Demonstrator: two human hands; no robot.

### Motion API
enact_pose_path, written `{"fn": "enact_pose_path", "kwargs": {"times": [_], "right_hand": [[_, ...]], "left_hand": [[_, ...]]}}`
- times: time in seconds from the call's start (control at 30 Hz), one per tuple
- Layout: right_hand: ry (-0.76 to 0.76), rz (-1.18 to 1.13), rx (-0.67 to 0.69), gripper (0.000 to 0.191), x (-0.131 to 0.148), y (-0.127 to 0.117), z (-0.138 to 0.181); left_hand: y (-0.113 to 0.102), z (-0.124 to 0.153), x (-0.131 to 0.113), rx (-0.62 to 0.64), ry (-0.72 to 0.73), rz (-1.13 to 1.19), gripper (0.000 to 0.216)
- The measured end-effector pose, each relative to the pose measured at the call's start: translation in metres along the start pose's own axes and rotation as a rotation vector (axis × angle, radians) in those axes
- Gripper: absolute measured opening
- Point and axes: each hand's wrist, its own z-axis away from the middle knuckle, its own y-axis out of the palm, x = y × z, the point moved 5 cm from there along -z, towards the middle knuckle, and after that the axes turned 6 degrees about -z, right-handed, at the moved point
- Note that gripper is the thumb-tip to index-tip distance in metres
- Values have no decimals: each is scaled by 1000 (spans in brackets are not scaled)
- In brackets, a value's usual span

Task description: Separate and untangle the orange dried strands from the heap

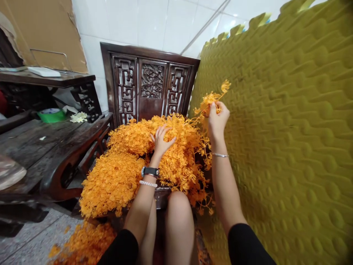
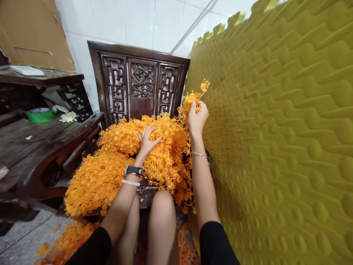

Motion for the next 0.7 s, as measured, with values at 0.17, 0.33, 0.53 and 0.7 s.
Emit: {"fn": "enact_pose_path", "kwargs": {"times": [0.17, 0.33, 0.53, 0.7], "right_hand": [[309, 353, 236, 39, -23, 2, 41], [345, 414, 263, 53, 7, -20, 84], [-205, 40, 51, 63, 91, -12, 125], [60, -241, 5, 67, 48, 22, 143]], "left_hand": [[-29, 2, -14, 86, 96, 6, 18], [-53, 3, -36, 77, 209, -16, 20], [-77, -7, -91, -26, 368, -31, 34], [-102, -29, -134, -80, 500, -177, 37]]}}
